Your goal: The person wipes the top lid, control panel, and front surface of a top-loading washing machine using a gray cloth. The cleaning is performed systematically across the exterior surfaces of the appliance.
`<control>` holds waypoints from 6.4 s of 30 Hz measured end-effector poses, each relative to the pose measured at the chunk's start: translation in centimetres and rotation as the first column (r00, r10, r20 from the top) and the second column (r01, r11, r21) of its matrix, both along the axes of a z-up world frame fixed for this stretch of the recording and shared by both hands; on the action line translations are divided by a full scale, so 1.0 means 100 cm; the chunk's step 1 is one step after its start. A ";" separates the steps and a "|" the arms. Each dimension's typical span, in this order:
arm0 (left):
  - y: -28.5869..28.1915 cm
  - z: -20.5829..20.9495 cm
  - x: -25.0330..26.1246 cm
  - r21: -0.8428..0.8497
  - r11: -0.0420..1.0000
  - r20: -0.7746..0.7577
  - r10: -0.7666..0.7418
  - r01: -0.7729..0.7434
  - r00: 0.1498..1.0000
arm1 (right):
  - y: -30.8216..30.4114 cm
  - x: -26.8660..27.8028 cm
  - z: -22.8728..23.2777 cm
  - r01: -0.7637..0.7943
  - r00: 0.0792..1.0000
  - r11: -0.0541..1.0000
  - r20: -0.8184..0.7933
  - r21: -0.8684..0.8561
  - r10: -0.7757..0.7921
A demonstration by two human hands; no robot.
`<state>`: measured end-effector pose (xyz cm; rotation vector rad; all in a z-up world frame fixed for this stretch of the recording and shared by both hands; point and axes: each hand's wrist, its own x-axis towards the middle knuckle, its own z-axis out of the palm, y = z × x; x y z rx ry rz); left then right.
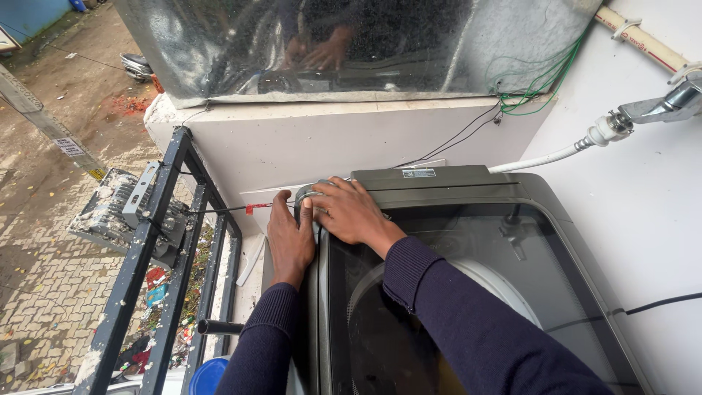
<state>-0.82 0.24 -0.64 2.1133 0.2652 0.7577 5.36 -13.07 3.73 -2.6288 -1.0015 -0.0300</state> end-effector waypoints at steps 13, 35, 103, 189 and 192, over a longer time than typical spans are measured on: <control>0.000 0.001 0.006 0.068 0.997 -0.188 -0.020 0.034 0.982 | -0.155 0.067 -0.015 0.277 0.959 0.961 0.060 -0.011 -0.276; -0.010 0.017 0.007 0.127 0.992 -0.236 0.025 0.006 0.972 | -0.198 0.077 -0.015 0.597 0.802 0.794 0.088 -0.109 -0.591; -0.010 0.013 0.007 0.282 0.958 -0.263 0.130 -0.053 0.956 | -0.352 0.077 -0.029 0.885 0.450 0.465 -0.224 -0.018 -0.864; 0.006 -0.006 -0.004 0.053 0.995 0.188 -0.091 0.082 0.978 | 0.011 -0.037 0.005 -0.232 0.973 0.973 0.008 0.004 0.232; 0.006 -0.005 -0.007 0.069 0.995 0.215 -0.090 0.077 0.973 | 0.006 -0.045 0.011 -0.243 0.969 0.970 -0.043 -0.018 0.242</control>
